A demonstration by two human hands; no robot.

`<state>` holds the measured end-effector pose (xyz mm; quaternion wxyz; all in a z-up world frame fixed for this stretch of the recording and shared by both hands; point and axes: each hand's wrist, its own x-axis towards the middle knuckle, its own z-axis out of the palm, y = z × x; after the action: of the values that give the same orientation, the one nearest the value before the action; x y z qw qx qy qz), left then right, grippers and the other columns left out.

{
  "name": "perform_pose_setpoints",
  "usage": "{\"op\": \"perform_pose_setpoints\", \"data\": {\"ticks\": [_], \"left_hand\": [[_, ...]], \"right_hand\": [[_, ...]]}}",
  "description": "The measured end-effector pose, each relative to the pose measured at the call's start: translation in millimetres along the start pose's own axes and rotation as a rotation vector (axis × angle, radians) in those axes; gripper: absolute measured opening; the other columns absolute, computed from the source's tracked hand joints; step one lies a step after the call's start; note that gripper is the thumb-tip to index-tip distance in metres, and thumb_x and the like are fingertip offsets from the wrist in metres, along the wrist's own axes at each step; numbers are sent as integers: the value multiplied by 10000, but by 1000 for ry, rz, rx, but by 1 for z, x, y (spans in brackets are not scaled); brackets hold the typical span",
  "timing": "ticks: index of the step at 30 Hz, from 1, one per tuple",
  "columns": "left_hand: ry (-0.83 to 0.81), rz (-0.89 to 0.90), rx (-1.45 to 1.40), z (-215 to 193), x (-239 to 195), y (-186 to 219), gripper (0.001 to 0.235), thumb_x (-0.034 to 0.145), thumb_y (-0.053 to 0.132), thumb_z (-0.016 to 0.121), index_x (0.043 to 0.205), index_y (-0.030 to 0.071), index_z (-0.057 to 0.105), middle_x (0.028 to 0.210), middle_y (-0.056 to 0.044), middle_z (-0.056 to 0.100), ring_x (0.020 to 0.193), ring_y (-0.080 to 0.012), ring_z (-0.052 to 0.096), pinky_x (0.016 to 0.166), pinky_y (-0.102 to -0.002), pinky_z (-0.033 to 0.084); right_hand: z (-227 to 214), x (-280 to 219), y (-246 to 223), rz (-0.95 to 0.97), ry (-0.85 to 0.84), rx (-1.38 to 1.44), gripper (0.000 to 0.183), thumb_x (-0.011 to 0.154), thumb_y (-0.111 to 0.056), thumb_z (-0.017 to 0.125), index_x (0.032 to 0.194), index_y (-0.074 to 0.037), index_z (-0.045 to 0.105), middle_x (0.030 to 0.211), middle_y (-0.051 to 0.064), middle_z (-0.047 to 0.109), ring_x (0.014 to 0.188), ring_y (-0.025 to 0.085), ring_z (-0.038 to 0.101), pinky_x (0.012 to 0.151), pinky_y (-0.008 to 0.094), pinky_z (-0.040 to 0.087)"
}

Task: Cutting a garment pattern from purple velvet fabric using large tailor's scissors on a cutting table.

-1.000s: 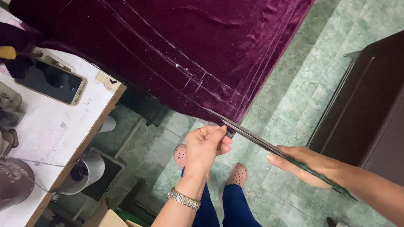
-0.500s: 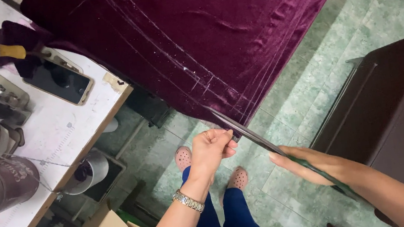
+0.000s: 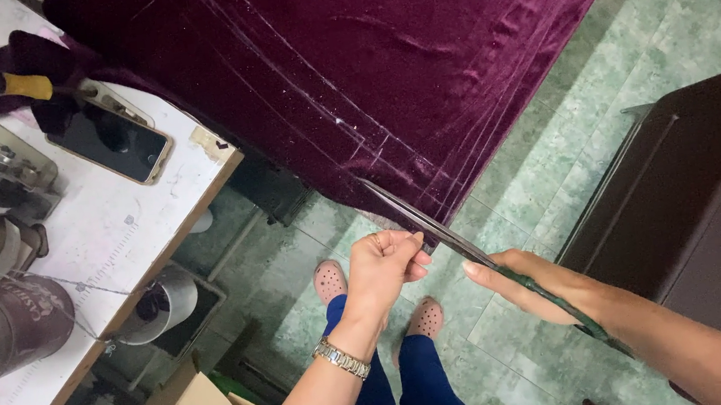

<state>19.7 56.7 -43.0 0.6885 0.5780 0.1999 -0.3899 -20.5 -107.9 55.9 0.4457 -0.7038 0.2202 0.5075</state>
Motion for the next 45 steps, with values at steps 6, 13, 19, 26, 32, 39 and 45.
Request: {"op": "perform_pose_setpoints", "data": {"ticks": [6, 13, 19, 26, 32, 39, 45], "left_hand": [[-4, -1, -10, 0, -8, 12, 156, 817, 87, 699, 838, -67, 680, 614, -159, 683, 452, -130, 634, 493, -235, 584], [-14, -3, -14, 1, -6, 12, 145, 815, 77, 700, 832, -64, 673, 611, -156, 684, 442, -124, 628, 478, -231, 579], [-11, -2, -13, 1, -9, 14, 136, 806, 71, 706, 821, -59, 672, 603, -145, 682, 440, -119, 630, 482, -240, 581], [-25, -11, 2, 1, -6, 12, 140, 823, 78, 696, 836, -60, 674, 607, -142, 684, 451, -120, 634, 487, -234, 581], [-88, 39, 157, -13, -14, 26, 142, 825, 65, 661, 883, -61, 692, 631, -149, 692, 472, -123, 622, 494, -230, 571], [373, 855, 940, -94, 9, 108, 147, 890, 217, 591, 847, 128, 700, 869, -64, 678, 758, -233, 626, 672, -402, 457], [498, 1077, 1155, -128, 48, 142, 92, 903, 172, 678, 948, 94, 695, 1034, -55, 562, 933, -277, 464, 780, -431, 438]], "right_hand": [[-16, 0, 19, -87, -23, 34, 660, 893, -579, 360, 1196, -60, 632, 736, -48, 463, 617, 49, 385, 564, 234, 278], [-16, 22, 2, -183, -50, 69, 688, 917, -570, 363, 1160, 11, 640, 547, -24, 413, 421, 49, 328, 404, 228, 240], [-14, 33, -1, -209, -88, 85, 721, 932, -573, 341, 1151, 53, 625, 461, -14, 381, 327, 49, 290, 331, 214, 217], [-7, 21, -7, -204, -42, 115, 604, 964, -594, 372, 743, -60, 547, 475, -41, 221, 355, 61, 147, 327, 244, 169], [-11, 9, -6, -139, -98, 51, 617, 986, -621, 388, 595, -144, 376, 411, 0, 253, 331, 88, 167, 301, 249, 168], [0, -32, -85, 320, 31, 11, 737, 732, -687, 266, 1191, -244, 635, 1440, -97, 582, 1414, 135, 450, 1059, 408, 474], [0, 2, -62, -127, 49, 20, 493, 971, -561, 360, 708, -148, 297, 678, -11, 256, 605, 125, 271, 626, 289, 328]]}}
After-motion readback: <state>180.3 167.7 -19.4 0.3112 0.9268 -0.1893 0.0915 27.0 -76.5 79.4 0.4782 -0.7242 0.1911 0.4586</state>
